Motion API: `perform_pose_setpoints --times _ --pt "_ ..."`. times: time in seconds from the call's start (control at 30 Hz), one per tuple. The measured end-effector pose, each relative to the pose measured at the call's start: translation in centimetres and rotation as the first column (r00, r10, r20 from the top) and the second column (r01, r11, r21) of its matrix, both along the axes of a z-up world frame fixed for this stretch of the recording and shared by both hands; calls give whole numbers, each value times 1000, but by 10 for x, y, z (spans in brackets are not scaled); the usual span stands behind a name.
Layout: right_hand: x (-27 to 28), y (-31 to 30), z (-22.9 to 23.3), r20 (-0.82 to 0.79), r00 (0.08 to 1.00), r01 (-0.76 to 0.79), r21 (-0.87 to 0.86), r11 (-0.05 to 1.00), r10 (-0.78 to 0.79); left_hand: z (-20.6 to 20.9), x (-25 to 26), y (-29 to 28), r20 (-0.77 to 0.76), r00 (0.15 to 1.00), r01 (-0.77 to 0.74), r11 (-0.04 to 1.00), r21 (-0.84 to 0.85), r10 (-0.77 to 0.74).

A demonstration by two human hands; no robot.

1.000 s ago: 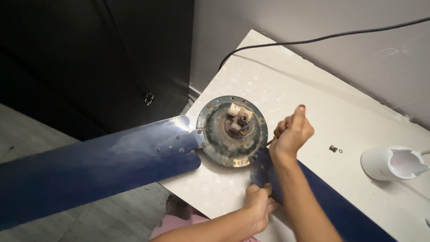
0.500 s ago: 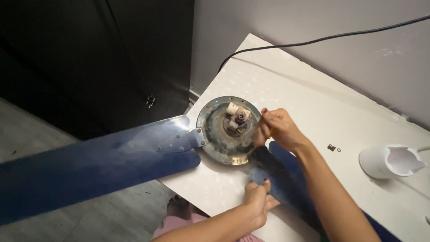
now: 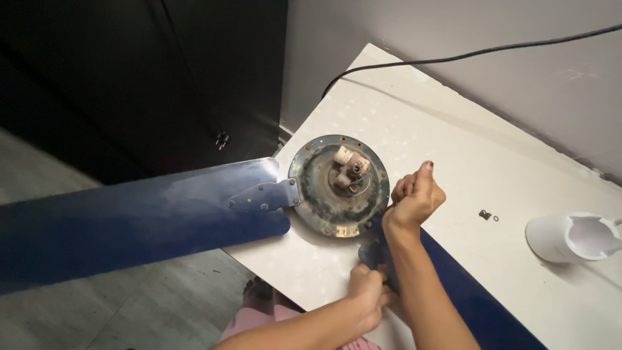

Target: The person attaches a ceiling fan blade to the motor housing using a screwdriver and screws. They then wipe the blade with a cloth and reattach it to the motor.

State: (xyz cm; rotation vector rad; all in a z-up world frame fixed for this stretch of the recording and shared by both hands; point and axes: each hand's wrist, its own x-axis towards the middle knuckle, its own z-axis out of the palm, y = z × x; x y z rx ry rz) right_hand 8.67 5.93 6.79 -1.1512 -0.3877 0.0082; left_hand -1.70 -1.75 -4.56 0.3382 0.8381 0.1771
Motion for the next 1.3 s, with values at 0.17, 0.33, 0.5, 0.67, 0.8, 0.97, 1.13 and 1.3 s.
perform_pose_setpoints --times 0.17,0.33,0.5,0.67,0.8,0.97,1.13,1.3 --pt "11 -4 17 -60 991 -123 0 992 123 -3 4 1 44 999 20 1000 14 -21" --pt "31 -43 29 -204 907 -337 177 925 369 -4 12 4 53 998 25 998 58 -28" --pt "18 -63 21 -54 983 -164 139 977 173 0 15 5 85 996 21 996 89 -29" --pt "8 -82 53 51 919 -384 352 854 392 7 7 5 204 979 -16 999 49 6" --pt "-5 -80 57 36 772 -627 -125 769 635 8 13 10 189 982 -28 998 63 16" --pt "2 -74 43 301 634 -584 -418 696 713 5 15 10 249 968 -43 995 90 20" --pt "23 -71 30 288 650 -539 -477 694 703 5 13 12 229 973 -25 993 115 -2" --pt "30 -74 19 271 672 -562 -419 713 689 8 7 14 211 977 -3 994 113 -22"
